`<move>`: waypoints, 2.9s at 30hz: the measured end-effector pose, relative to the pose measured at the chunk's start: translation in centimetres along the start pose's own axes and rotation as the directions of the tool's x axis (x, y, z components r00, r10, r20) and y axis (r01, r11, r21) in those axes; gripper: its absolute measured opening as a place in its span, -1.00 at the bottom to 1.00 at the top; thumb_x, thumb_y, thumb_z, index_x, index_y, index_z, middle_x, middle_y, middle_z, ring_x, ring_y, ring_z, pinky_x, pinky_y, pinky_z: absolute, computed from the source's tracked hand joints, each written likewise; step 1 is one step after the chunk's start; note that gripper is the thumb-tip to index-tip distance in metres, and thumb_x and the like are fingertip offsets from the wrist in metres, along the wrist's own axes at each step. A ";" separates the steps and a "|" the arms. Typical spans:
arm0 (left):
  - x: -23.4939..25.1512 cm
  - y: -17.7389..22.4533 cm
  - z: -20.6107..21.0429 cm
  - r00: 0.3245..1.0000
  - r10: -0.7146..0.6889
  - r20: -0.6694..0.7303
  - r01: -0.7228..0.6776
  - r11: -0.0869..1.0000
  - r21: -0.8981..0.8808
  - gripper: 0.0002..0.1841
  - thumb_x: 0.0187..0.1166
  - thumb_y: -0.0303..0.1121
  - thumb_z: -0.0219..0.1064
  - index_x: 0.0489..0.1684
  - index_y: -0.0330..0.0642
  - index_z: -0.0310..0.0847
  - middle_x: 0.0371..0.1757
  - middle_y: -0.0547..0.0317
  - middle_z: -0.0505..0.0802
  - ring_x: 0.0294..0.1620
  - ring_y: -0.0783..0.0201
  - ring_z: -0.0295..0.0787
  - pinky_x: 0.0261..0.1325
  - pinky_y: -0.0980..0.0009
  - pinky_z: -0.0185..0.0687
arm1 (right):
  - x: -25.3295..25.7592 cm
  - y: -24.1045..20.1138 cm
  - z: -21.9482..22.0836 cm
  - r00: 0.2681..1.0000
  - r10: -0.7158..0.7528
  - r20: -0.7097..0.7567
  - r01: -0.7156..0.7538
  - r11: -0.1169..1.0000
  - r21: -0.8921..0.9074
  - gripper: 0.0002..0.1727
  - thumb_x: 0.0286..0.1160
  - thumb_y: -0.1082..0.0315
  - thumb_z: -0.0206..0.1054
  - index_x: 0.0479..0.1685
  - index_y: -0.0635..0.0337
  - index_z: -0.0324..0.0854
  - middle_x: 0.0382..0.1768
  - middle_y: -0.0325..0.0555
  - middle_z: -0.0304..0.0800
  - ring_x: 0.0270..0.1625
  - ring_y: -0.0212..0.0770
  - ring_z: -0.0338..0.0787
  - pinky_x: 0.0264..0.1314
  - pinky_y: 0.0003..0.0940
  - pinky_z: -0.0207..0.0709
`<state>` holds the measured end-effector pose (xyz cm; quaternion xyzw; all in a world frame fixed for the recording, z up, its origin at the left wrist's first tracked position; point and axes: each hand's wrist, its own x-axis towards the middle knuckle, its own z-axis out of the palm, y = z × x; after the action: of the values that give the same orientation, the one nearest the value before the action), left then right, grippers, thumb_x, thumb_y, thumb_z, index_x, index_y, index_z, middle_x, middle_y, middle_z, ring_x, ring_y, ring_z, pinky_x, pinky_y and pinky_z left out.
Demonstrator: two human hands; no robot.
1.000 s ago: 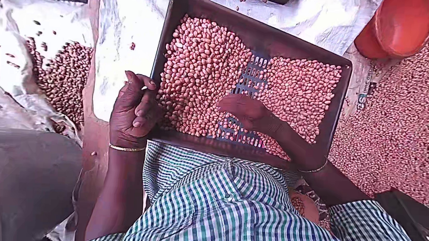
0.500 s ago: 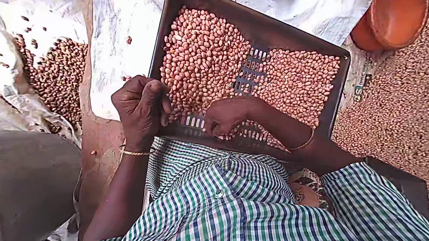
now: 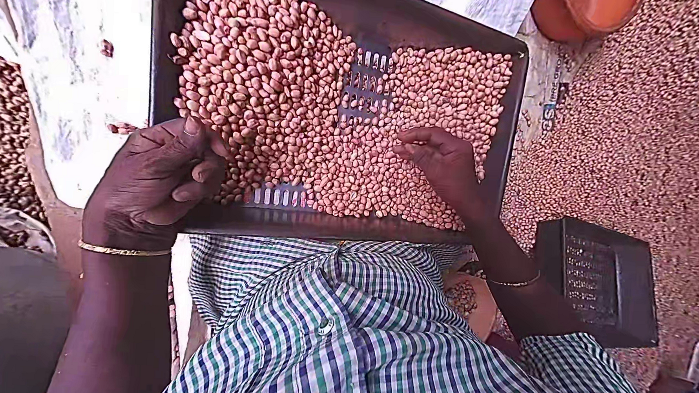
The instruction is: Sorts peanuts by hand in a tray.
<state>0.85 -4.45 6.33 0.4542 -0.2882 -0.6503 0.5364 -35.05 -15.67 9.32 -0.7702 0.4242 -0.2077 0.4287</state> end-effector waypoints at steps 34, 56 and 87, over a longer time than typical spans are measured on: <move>-0.3 0.3 -0.1 0.996 0.090 -0.026 -0.092 0.992 -0.091 -0.56 0.90 -0.28 -0.13 -0.22 0.02 0.76 -0.84 0.58 0.48 -0.91 0.72 0.28 -0.85 0.78 0.25 | 3.2 -4.1 -0.1 0.921 0.134 0.365 -0.170 0.983 0.068 -0.93 0.57 0.55 0.34 -0.11 0.27 0.70 -0.35 -0.05 0.86 -0.42 -0.27 0.86 -0.29 -0.47 0.75; -0.5 0.3 0.0 0.988 0.155 -0.004 -0.154 0.978 -0.140 -0.62 0.88 -0.28 -0.05 -0.18 0.05 0.78 -0.83 0.61 0.53 -0.89 0.74 0.34 -0.82 0.80 0.29 | 2.0 2.6 0.4 0.597 -0.346 0.724 0.592 0.799 -0.107 -0.55 0.60 0.26 0.02 0.00 0.04 0.91 0.27 -0.06 0.86 0.56 0.18 0.62 0.68 0.39 0.10; -0.2 0.0 0.1 0.985 -0.081 0.155 0.088 0.995 -0.040 -0.37 0.90 -0.12 -0.23 -0.48 -0.05 0.78 -0.78 0.50 0.62 -0.85 0.72 0.35 -0.80 0.80 0.23 | 10.2 -5.8 8.3 0.905 -0.423 -0.047 0.413 0.900 -0.140 -0.74 0.60 0.48 0.29 0.09 0.43 0.79 -0.02 0.18 0.89 -0.03 -0.18 0.88 0.12 -0.43 0.67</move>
<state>0.74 -4.29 6.48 0.4021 -0.2936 -0.7120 0.4951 -21.02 -18.54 9.21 -0.8603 0.2774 -0.2970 0.3078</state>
